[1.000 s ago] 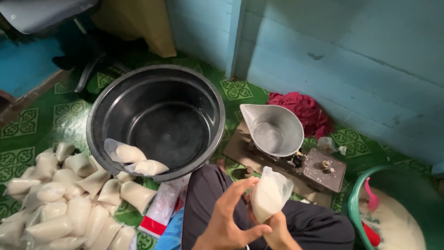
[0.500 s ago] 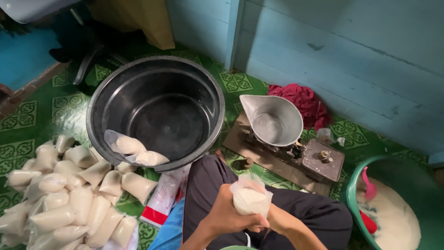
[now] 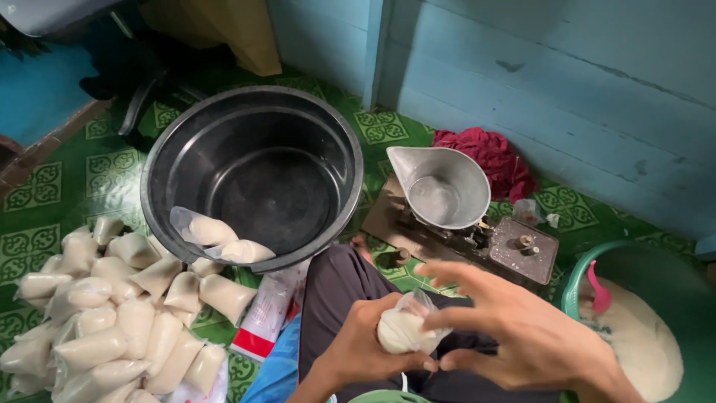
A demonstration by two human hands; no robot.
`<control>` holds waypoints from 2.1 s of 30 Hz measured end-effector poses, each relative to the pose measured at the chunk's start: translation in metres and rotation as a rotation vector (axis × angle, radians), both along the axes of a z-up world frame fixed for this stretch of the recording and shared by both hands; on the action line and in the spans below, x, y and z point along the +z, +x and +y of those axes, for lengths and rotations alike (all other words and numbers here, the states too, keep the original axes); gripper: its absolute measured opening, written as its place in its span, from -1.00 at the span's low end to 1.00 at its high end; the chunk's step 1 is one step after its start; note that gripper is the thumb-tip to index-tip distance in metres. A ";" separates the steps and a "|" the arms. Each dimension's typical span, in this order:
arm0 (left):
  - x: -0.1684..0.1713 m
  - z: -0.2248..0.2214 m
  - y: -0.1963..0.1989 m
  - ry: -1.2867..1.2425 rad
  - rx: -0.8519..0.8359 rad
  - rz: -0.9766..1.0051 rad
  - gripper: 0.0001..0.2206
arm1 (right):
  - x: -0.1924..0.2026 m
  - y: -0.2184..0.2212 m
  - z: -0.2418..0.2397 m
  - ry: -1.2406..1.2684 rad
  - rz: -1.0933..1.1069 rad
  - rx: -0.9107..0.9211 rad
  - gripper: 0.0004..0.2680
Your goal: Manually tying and sealing plastic bags filled with a white liquid for food packaging.
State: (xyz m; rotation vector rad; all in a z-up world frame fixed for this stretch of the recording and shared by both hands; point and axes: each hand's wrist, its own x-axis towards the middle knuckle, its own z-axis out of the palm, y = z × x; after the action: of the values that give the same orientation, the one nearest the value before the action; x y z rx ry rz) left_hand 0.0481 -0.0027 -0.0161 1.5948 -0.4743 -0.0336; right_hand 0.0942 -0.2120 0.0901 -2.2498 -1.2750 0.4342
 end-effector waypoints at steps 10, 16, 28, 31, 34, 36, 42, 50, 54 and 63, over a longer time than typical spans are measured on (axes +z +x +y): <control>-0.015 -0.003 -0.011 -0.057 0.086 0.061 -0.54 | -0.017 0.012 0.001 -0.056 -0.083 -0.016 -0.90; -0.021 -0.009 -0.014 -0.090 0.101 0.199 -0.64 | -0.023 0.020 -0.002 -0.026 -0.017 -0.005 -0.92; -0.024 -0.019 -0.011 -0.017 0.248 0.149 -0.75 | -0.023 0.014 0.002 0.249 0.030 -0.096 -0.65; -0.029 -0.019 -0.010 -0.002 0.265 0.165 -0.74 | -0.049 0.004 0.012 0.163 -0.116 -0.247 -0.41; -0.040 -0.022 -0.013 -0.011 0.256 0.166 -0.77 | -0.080 -0.004 0.022 0.007 -0.327 -0.289 -0.47; -0.045 -0.025 -0.014 0.041 0.288 0.170 -0.72 | -0.091 -0.004 0.029 0.076 -0.454 -0.332 -0.60; -0.022 -0.024 -0.015 -0.039 0.280 0.118 -0.86 | -0.107 0.003 0.032 0.096 -0.750 -0.278 -0.65; 0.015 -0.009 -0.022 0.003 0.185 0.126 -0.89 | -0.096 -0.001 0.028 0.145 -0.741 -0.161 -0.70; 0.016 -0.004 -0.032 0.193 0.189 0.082 -0.81 | -0.072 -0.008 0.029 0.139 -0.791 -0.050 -0.65; 0.023 0.015 -0.044 0.395 0.010 0.059 -0.69 | 0.004 0.002 0.030 0.114 -1.051 0.303 -0.62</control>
State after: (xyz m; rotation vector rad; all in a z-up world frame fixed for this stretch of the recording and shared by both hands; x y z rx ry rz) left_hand 0.0040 0.0123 0.0072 1.9774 -0.4313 -0.1752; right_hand 0.0960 -0.1816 0.0939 -2.2072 -2.0567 -0.8331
